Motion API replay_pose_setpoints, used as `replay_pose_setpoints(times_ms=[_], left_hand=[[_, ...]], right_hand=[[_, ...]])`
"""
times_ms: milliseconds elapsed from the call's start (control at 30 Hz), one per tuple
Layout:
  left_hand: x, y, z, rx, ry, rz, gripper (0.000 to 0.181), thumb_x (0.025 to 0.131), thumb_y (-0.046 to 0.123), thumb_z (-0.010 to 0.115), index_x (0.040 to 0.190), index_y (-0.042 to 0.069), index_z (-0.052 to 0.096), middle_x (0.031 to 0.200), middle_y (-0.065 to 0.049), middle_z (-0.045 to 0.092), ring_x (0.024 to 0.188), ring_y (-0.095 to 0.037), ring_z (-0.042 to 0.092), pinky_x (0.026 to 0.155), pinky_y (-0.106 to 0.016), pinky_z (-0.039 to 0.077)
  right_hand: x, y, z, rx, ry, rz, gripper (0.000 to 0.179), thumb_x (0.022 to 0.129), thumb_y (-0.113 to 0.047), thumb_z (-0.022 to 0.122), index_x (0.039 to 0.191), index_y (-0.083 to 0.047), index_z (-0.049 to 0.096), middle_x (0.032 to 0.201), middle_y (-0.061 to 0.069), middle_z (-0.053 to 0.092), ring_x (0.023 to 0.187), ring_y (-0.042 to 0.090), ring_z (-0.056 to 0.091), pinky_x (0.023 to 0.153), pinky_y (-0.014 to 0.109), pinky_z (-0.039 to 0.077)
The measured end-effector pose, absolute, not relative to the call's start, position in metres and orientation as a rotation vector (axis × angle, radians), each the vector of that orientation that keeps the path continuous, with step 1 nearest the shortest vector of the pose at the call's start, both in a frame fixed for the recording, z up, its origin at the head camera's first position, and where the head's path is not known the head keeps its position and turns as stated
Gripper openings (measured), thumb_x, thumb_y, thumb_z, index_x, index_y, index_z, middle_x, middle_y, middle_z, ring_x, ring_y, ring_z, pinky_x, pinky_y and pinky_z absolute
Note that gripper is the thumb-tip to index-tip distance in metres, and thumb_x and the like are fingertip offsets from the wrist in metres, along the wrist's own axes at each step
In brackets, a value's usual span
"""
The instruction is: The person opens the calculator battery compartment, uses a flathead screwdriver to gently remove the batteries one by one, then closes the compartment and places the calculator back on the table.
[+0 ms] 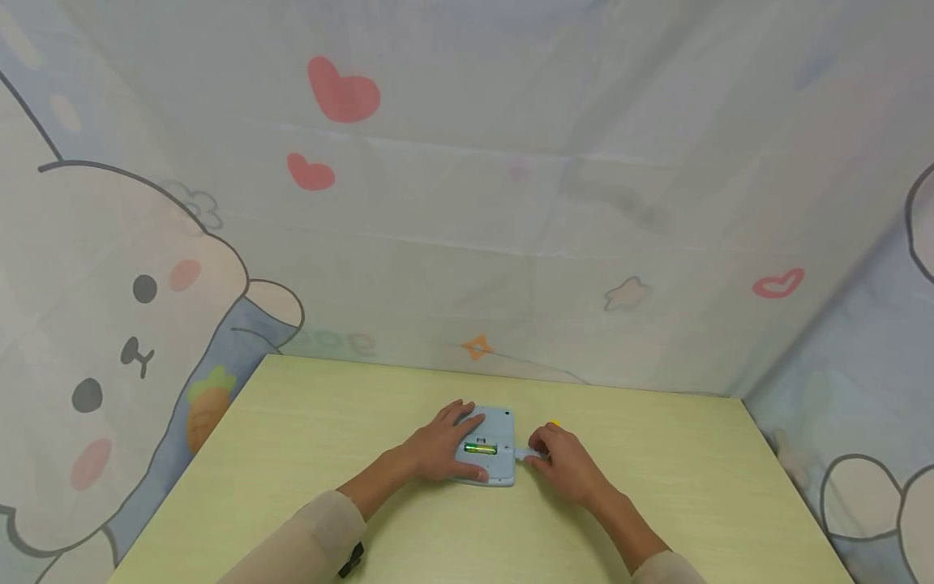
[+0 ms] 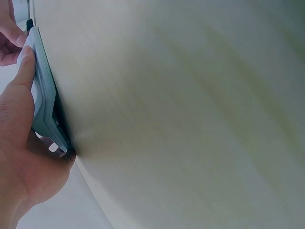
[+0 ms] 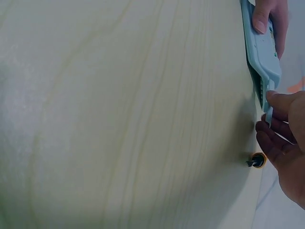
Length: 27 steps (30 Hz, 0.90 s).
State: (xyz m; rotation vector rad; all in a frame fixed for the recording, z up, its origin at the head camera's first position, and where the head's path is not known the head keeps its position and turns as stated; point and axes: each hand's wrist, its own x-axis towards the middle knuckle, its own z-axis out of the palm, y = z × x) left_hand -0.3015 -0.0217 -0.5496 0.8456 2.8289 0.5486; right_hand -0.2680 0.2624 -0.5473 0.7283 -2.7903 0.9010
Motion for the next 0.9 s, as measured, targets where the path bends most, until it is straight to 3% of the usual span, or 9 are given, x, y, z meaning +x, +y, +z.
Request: replay_pose_setpoints(times_ms=[900], left_hand=[[-0.3006, -0.022, -0.5483, 0.842, 2.821, 0.536, 0.105, 0.086, 0.078, 0.07, 0.169, 0.026, 0.031, 0.177, -0.001, 0.018, 0.163, -0.025, 0.011, 0.118, -0.053, 0.039]], right_hand=[[-0.2677, 0.2628, -0.5469, 0.718, -2.813, 0.817, 0.015, 0.094, -0.007, 0.08, 0.107, -0.004, 0.073, 0.099, 0.0, 0.068, 0.089, 0.011, 0.062, 0.078, 0.03, 0.055]])
